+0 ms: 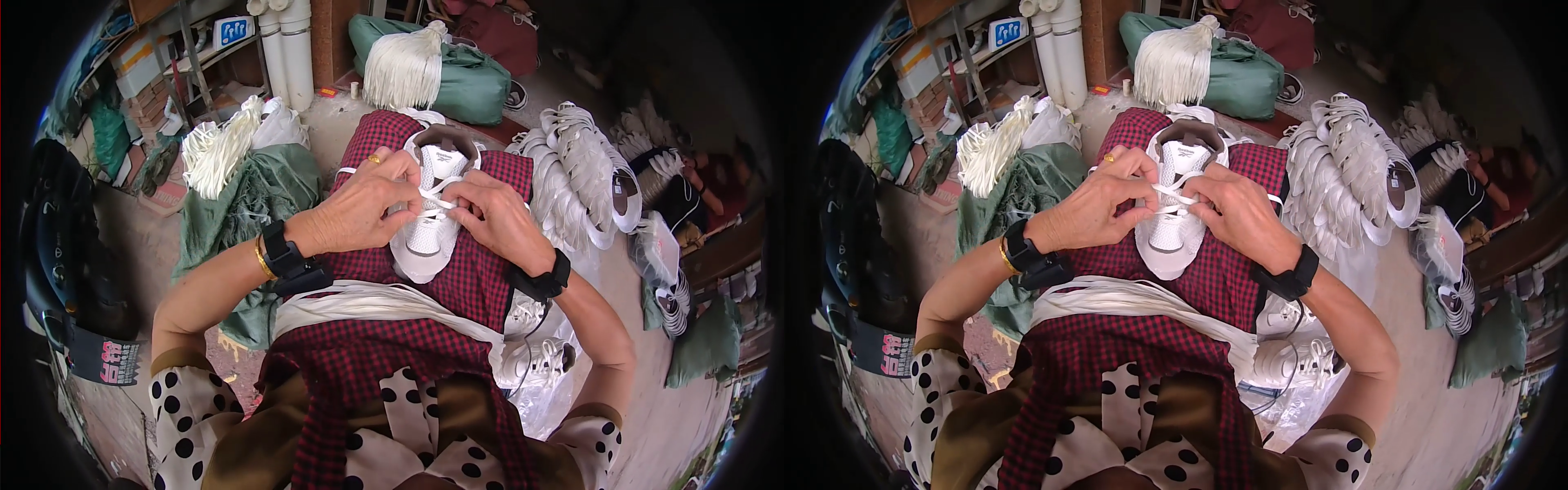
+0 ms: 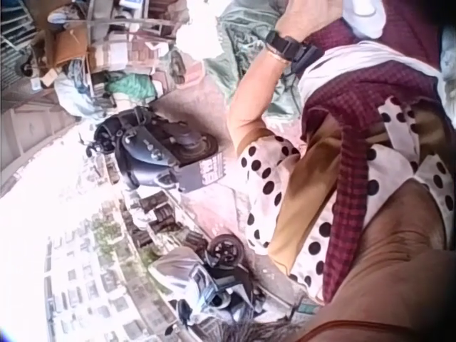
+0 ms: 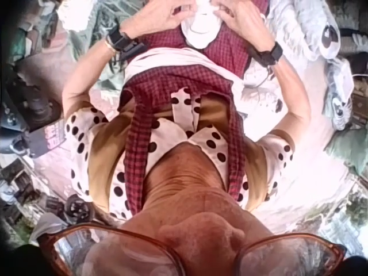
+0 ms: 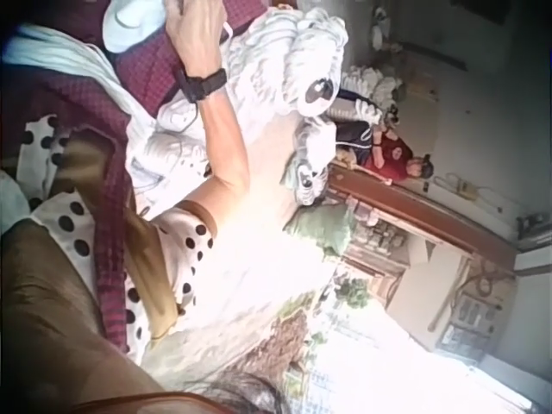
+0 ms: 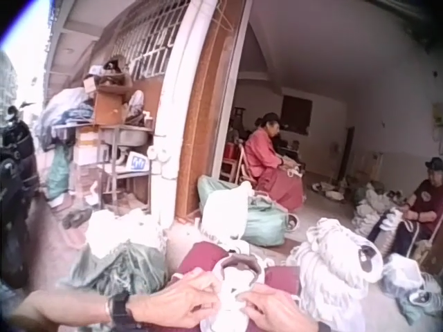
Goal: Lacing white sneakers by hand in a workshop environment
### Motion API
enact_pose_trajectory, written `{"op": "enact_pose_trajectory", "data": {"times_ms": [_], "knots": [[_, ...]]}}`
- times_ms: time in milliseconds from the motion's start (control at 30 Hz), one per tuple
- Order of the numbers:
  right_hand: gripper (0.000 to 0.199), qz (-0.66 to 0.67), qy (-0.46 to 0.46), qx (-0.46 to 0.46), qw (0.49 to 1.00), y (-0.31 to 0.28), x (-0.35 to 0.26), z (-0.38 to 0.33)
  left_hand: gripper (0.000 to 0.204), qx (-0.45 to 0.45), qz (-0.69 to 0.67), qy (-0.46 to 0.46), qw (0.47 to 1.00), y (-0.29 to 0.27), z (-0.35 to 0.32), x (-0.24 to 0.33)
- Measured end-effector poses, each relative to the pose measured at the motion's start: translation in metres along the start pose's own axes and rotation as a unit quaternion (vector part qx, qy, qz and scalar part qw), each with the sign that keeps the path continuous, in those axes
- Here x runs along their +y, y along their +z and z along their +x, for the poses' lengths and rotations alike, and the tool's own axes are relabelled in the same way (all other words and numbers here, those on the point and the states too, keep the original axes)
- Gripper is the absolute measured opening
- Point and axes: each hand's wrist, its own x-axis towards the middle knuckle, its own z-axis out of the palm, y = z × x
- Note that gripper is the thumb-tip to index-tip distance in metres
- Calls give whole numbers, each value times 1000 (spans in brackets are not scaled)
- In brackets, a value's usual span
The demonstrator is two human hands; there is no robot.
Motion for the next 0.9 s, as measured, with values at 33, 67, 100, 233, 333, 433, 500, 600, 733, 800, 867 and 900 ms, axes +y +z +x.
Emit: {"op": "enact_pose_trajectory", "data": {"times_ms": [33, 67, 100, 233, 333, 433, 500, 600, 733, 800, 867, 900], "knots": [[17, -1, -1, -1, 1000, 1, 3, 1, 16, -22, -4, -4, 1000, 5, -4, 0], [17, 46, 25, -13, 999, 1, 5, 2, 15, -24, -3, -1, 1000, 10, -8, 0], [18, 95, 51, -29, 994, 2, 6, 3, 15, -22, -5, -4, 1000, 11, -11, 1], [11, 76, 34, -53, 995, -4, -2, 7, 16, -31, -58, -26, 997, 17, -16, 0], [16, 57, 4, -47, 997, -5, -2, 11, 16, -1, -84, -33, 996, 22, -15, 3], [22, 10, -1, -36, 999, 1, 0, 15, 15, 29, -100, -64, 992, 21, -13, 5], [28, -68, 25, -16, 997, 6, -6, 17, 15, 40, -117, -92, 988, 20, -13, 2], [24, -69, 43, 28, 996, 17, -2, 16, 14, 55, -88, -47, 994, 21, -14, -3], [20, -37, 62, 5, 997, 6, -4, 17, 9, 131, -86, -60, 986, 18, -10, -2], [21, 53, 80, -19, 995, 0, 0, 14, 12, 216, -44, -48, 974, 13, -1, -10], [23, 48, 85, -31, 995, -6, -1, 12, 15, 158, -26, -92, 983, 8, -3, -20], [24, 46, 87, -46, 994, -7, 0, 13, 18, 101, -6, -139, 985, 6, -6, -26]]}}
